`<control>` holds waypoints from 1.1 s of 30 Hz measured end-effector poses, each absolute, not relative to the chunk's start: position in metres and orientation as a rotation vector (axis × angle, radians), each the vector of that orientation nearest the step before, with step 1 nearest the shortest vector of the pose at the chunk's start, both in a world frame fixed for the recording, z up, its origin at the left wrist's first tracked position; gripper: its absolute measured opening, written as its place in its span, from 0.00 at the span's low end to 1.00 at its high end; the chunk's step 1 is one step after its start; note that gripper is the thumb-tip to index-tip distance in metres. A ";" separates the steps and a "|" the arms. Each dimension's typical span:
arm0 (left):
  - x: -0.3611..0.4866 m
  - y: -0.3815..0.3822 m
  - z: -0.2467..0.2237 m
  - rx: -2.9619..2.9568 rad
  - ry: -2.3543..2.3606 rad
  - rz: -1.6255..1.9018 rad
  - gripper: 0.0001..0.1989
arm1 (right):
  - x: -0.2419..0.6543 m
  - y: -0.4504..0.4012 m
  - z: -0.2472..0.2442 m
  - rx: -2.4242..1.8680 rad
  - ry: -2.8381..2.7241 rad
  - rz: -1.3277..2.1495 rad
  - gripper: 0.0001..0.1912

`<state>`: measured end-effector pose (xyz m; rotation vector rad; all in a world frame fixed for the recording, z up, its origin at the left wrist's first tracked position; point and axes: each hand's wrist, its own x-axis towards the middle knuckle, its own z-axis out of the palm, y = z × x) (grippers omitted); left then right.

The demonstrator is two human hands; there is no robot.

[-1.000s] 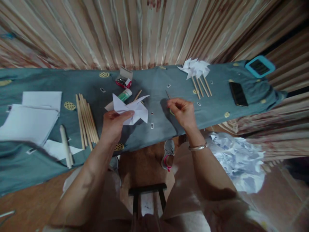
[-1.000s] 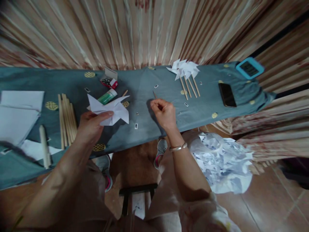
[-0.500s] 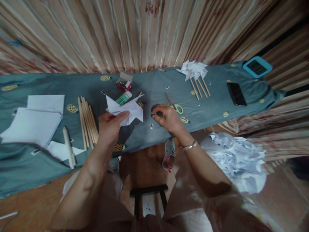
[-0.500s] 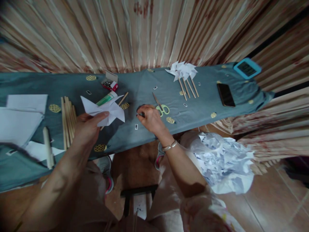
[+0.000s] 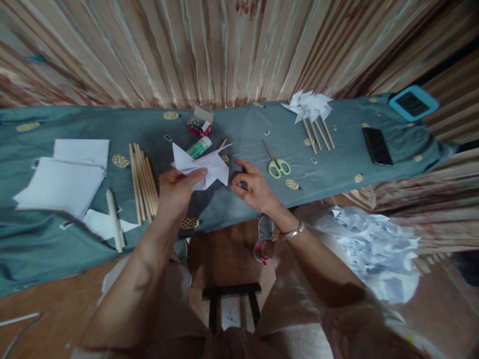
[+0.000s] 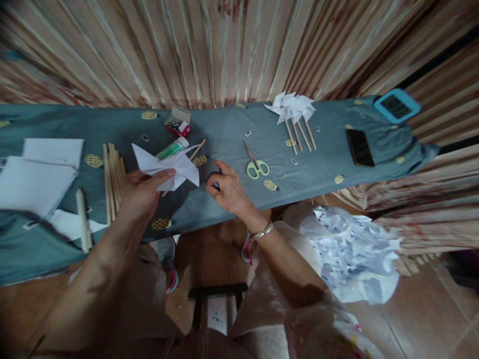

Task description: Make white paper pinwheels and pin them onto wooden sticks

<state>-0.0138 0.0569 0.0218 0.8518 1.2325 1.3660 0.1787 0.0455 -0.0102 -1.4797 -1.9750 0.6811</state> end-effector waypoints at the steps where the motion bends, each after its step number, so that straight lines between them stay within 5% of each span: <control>1: -0.014 0.056 0.022 0.849 1.226 1.366 0.07 | 0.181 0.044 -0.010 -1.487 -1.972 0.668 0.05; 33: -0.008 0.053 0.025 0.796 1.203 1.312 0.10 | 0.176 0.026 -0.002 -1.548 -2.059 0.438 0.07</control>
